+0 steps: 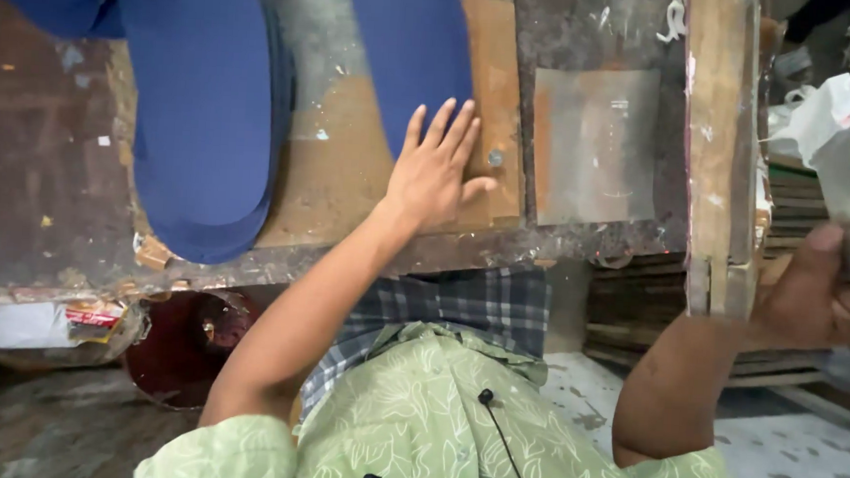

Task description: The person is screen printing logos or labels onto blue footwear soles.

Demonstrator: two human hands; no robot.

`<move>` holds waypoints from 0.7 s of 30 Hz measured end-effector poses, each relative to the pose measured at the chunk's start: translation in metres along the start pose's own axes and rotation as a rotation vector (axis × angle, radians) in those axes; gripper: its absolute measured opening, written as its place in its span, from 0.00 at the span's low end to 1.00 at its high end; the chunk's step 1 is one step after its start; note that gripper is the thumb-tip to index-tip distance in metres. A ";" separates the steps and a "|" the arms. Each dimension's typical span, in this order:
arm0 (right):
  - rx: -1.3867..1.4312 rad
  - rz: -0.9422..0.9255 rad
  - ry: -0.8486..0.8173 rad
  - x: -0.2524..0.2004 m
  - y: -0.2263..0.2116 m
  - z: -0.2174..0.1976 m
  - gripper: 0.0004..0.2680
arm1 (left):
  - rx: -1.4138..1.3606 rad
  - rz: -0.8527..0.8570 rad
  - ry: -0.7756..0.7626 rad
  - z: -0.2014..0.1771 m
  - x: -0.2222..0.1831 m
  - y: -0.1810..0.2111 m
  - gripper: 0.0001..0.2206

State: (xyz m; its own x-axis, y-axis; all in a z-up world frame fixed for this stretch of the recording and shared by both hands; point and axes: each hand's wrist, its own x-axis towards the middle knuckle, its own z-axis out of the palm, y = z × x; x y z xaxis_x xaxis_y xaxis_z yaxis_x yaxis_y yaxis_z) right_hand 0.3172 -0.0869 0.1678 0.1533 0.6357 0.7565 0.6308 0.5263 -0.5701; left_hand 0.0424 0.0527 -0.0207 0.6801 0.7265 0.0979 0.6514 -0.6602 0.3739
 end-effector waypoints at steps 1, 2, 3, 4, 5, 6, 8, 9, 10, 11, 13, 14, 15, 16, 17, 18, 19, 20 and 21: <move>-0.027 0.015 -0.001 0.007 -0.008 0.006 0.09 | 0.012 0.043 -0.013 0.003 0.010 0.000 0.40; -0.055 0.029 -0.002 0.014 -0.016 0.012 0.09 | 0.023 0.086 -0.027 0.006 0.019 -0.001 0.41; -0.057 0.034 -0.002 0.013 -0.014 0.005 0.09 | 0.021 0.088 -0.031 0.000 0.014 0.005 0.41; -0.010 0.134 -0.055 0.012 -0.011 -0.003 0.09 | 0.007 0.111 -0.074 -0.007 0.008 0.011 0.43; 0.040 0.233 -0.109 0.010 -0.010 -0.010 0.09 | -0.007 0.133 -0.118 -0.013 0.001 0.017 0.44; 0.039 0.239 -0.108 0.008 -0.012 -0.009 0.09 | -0.009 0.135 -0.124 -0.015 -0.010 0.019 0.44; 0.081 0.304 -0.125 0.005 -0.017 -0.007 0.12 | -0.003 0.243 -0.173 -0.021 -0.030 0.024 0.44; 0.079 0.301 -0.123 -0.002 -0.010 -0.007 0.12 | -0.002 0.245 -0.170 -0.020 -0.039 0.024 0.44; 0.103 0.288 -0.078 -0.008 -0.004 -0.007 0.10 | -0.076 0.282 -0.186 -0.020 -0.048 0.024 0.43; 0.126 0.274 -0.033 -0.015 0.002 -0.008 0.09 | -0.152 0.320 -0.201 -0.019 -0.056 0.025 0.41; 0.161 0.255 0.034 -0.025 0.018 -0.009 0.10 | -0.360 0.290 -0.183 -0.064 -0.056 0.028 0.38; 0.203 0.240 0.100 -0.030 0.025 -0.010 0.12 | -0.568 0.254 -0.167 -0.086 -0.057 0.030 0.35; 0.202 0.233 0.099 -0.036 0.021 0.011 0.12 | -0.568 0.257 -0.161 -0.107 -0.060 0.034 0.35; -0.019 0.188 0.098 -0.042 0.016 0.033 0.12 | -0.720 0.188 -0.031 -0.129 -0.065 0.037 0.32; -0.235 0.140 0.094 -0.047 0.012 0.055 0.12 | -0.869 0.114 0.103 -0.150 -0.070 0.041 0.30; -0.231 0.132 0.092 -0.043 0.001 0.071 0.12 | -0.867 0.114 0.112 -0.151 -0.070 0.040 0.30; -0.170 0.197 -0.102 -0.040 -0.011 0.087 0.13 | -1.021 -0.035 0.129 -0.153 -0.071 0.040 0.29; -0.108 0.264 -0.296 -0.037 -0.023 0.104 0.16 | -1.173 -0.186 0.145 -0.154 -0.072 0.039 0.29; -0.104 0.262 -0.300 -0.042 -0.016 0.113 0.16 | -1.173 -0.190 0.149 -0.133 -0.076 0.033 0.29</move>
State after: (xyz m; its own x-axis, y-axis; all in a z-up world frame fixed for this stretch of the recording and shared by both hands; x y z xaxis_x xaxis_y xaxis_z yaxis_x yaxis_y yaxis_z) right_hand 0.2145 -0.0579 0.1087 0.1005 0.8851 0.4543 0.6758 0.2744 -0.6841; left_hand -0.0322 0.0012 0.1067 0.5100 0.8598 0.0270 -0.0191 -0.0200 0.9996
